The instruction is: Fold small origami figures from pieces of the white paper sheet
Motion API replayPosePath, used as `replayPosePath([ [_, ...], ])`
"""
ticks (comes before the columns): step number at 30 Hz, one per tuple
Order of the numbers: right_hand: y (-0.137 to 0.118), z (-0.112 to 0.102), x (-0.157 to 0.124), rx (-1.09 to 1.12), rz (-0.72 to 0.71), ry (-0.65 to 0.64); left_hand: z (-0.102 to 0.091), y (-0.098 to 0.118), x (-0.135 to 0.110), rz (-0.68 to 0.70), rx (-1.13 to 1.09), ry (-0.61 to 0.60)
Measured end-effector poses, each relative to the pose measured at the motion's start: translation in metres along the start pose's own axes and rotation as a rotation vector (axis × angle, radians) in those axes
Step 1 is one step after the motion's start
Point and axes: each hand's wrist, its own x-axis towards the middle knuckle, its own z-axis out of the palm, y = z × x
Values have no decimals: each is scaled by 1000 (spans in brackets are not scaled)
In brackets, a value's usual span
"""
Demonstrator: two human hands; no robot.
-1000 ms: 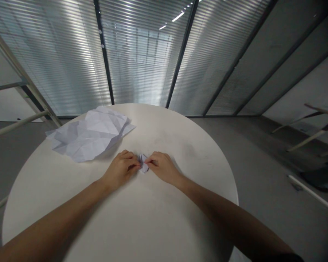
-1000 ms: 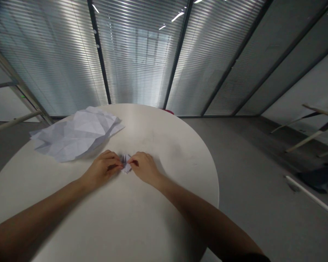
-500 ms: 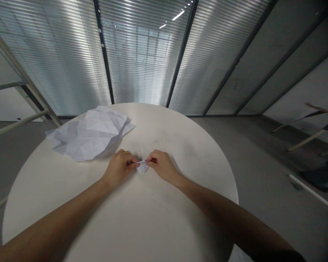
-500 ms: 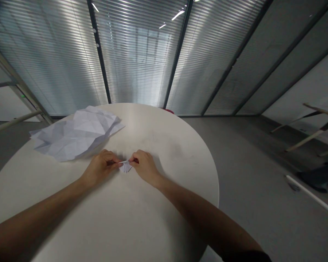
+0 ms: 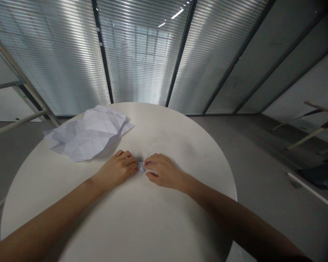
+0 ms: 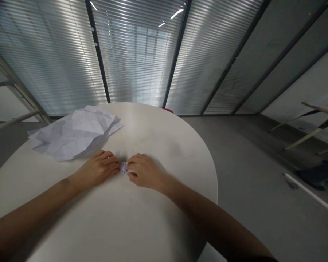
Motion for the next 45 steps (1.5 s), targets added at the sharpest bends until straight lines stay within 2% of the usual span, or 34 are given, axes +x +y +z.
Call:
replayPosePath([
  [4, 3, 6, 5, 85, 14, 41, 6, 0, 1, 89, 140, -14],
  [7, 4, 13, 10, 96, 67, 93, 7, 0, 0, 55, 150, -12],
  [15, 1, 16, 17, 183, 145, 157, 11, -2, -1, -99, -108, 38],
  [19, 0, 15, 19, 232, 182, 137, 15, 0, 0, -177, -322, 81],
  [22, -1, 17, 20, 267, 219, 135, 16, 1, 1, -198, -377, 104],
  [27, -1, 17, 18, 549, 347, 188, 12, 0, 1, -214, -380, 115],
  [29, 0, 15, 16, 619, 354, 222, 12, -1, -1, -235, -399, 130],
  [38, 0, 10, 18, 557, 294, 192, 13, 2, -3, -234, -466, 155],
  [45, -7, 8, 18, 356, 170, 175, 11, 1, 1, -240, -570, 197],
])
